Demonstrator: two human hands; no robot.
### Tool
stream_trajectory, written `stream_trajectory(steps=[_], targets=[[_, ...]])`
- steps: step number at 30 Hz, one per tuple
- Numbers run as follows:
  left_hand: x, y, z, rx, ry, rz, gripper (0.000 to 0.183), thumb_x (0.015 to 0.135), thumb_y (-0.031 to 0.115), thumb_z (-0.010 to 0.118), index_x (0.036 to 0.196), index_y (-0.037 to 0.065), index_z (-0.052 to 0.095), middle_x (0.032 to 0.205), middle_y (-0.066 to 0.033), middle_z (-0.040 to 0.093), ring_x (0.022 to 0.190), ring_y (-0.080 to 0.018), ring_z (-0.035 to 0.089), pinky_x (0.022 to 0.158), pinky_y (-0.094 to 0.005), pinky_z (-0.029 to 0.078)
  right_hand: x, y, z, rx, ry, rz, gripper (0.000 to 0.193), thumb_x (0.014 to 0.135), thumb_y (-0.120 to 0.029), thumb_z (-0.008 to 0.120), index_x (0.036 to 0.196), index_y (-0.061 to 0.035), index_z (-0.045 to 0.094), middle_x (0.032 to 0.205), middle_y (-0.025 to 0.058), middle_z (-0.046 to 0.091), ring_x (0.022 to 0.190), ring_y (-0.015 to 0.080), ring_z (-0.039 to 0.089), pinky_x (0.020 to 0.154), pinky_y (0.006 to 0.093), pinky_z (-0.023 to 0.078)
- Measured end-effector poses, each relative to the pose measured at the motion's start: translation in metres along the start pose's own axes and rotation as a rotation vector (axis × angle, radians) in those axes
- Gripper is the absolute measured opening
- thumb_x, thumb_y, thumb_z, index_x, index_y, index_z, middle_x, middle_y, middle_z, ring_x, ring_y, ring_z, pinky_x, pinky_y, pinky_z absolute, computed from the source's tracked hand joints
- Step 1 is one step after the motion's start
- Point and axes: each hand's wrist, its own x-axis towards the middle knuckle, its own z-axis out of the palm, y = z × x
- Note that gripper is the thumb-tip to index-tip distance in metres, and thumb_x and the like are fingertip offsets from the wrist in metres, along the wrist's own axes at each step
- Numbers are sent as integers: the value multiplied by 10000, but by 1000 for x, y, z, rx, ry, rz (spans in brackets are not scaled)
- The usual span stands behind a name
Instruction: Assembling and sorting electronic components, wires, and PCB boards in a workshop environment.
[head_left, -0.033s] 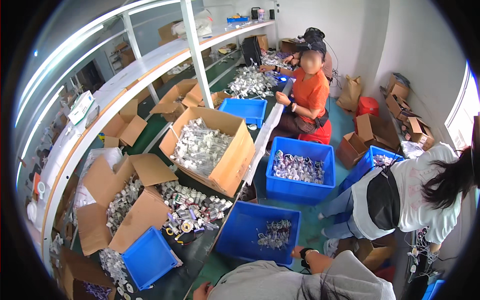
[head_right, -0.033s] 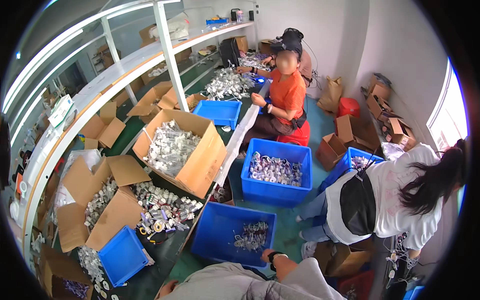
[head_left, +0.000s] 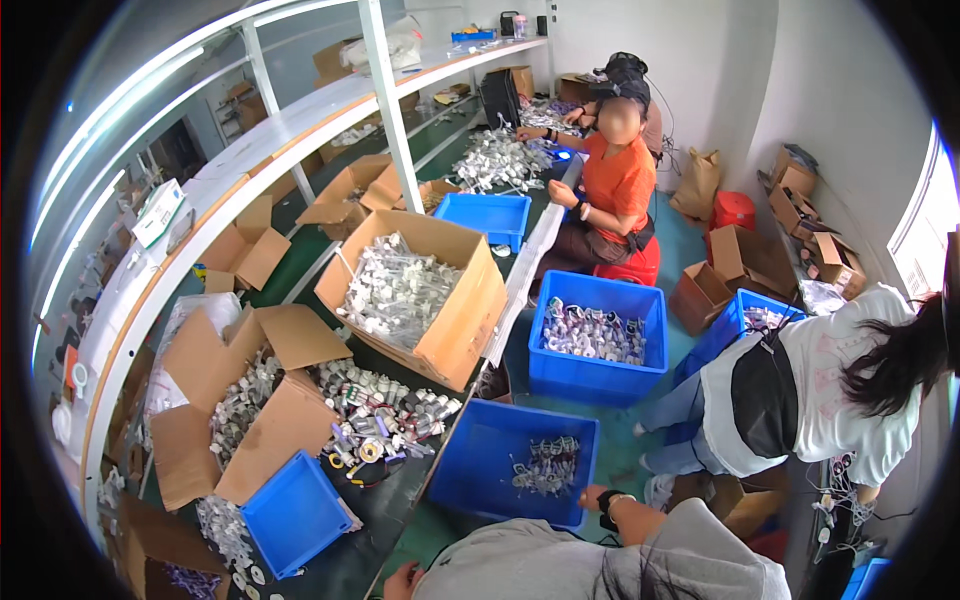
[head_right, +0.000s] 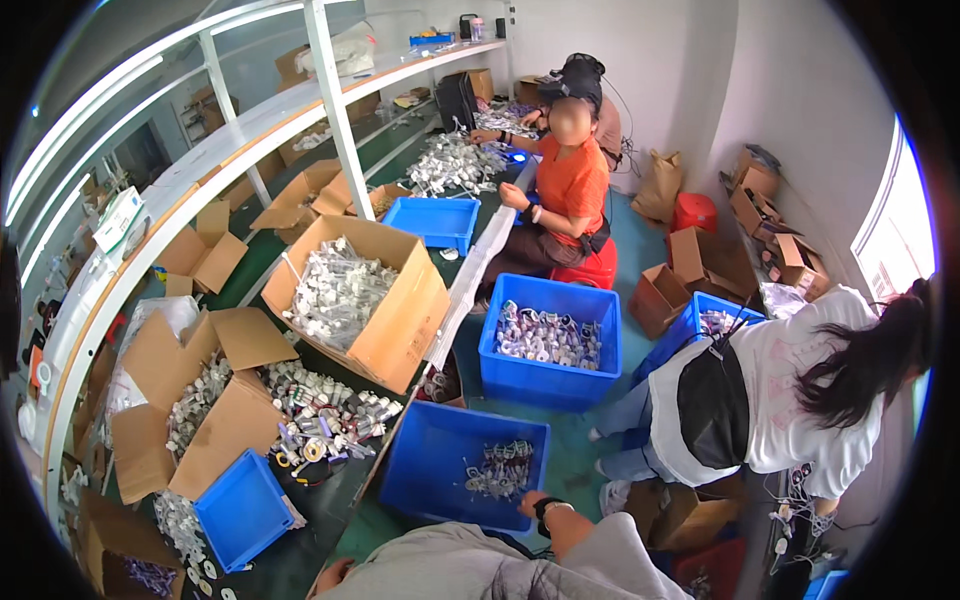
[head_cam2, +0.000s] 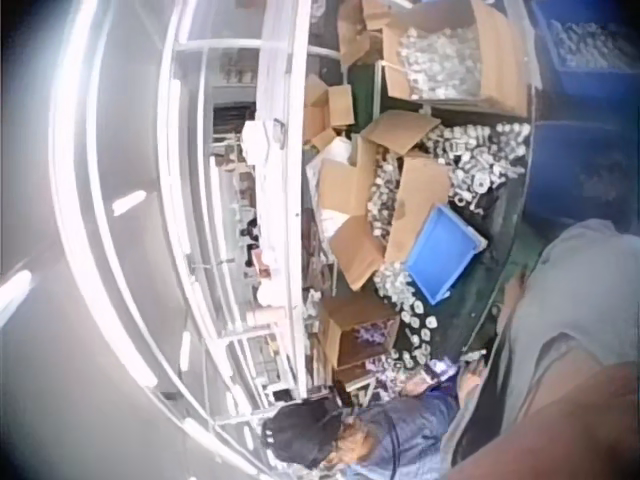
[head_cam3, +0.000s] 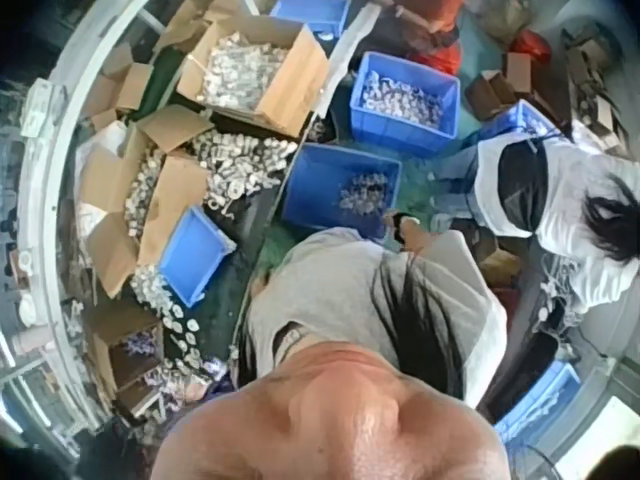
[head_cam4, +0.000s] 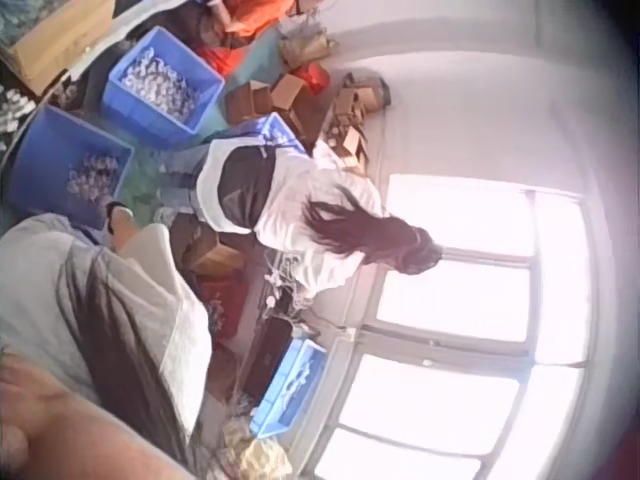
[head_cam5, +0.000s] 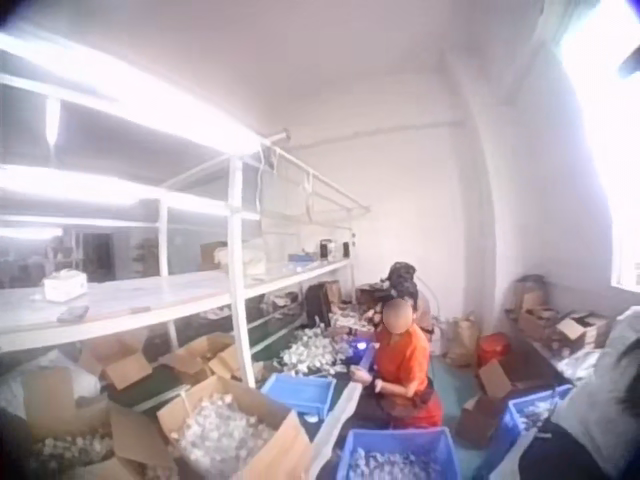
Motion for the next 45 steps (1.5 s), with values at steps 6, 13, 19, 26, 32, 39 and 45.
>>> stream_trajectory(steps=[6,13,19,26,32,39,45], targets=[[-9,7,0,-71,7,1,407,819,312,550,1145,71,517,872,-182,603,802,-273,578,718,-377,446,-6,-16,-37,224,253,11,325,737,-346,570,910,-75,620,890,170,616,860,334,579,768,408,453],[-33,-6,-123,-275,1095,95,532,892,160,424,1349,25,188,927,-155,568,674,-179,538,545,-282,429,-23,-22,-20,237,64,6,345,802,-349,505,965,-63,609,1051,187,567,1003,370,514,856,421,412],[-99,36,-228,-785,1757,241,635,886,219,489,1374,77,107,1077,-205,479,788,-265,521,722,-413,431,-9,-2,3,174,-19,30,333,754,-355,585,935,-77,615,915,149,619,888,317,575,787,394,446],[-75,59,-116,-300,290,135,342,844,123,529,1163,8,487,817,-102,586,720,-154,535,677,-270,451,-12,-4,-23,218,168,53,304,752,-350,589,897,-84,612,904,143,620,885,307,577,780,389,446],[-82,85,-108,-263,311,-96,343,813,178,581,1106,8,530,799,-135,621,695,-176,587,624,-294,460,-8,-14,-20,112,152,-21,302,751,-342,588,916,-91,617,906,143,623,881,303,582,780,383,448],[-82,44,-103,-220,191,-57,398,770,221,597,1089,-4,520,925,-171,600,800,-287,601,711,-337,467,-13,-68,-30,130,81,-174,351,759,-322,573,990,-60,607,925,153,620,906,311,582,795,370,447],[-134,3,-76,-401,303,-180,395,770,216,599,1093,4,517,895,-167,607,797,-274,608,707,-330,468,-24,-195,-71,225,-85,-422,277,776,-224,573,976,-31,582,837,181,609,816,238,602,696,334,466]])
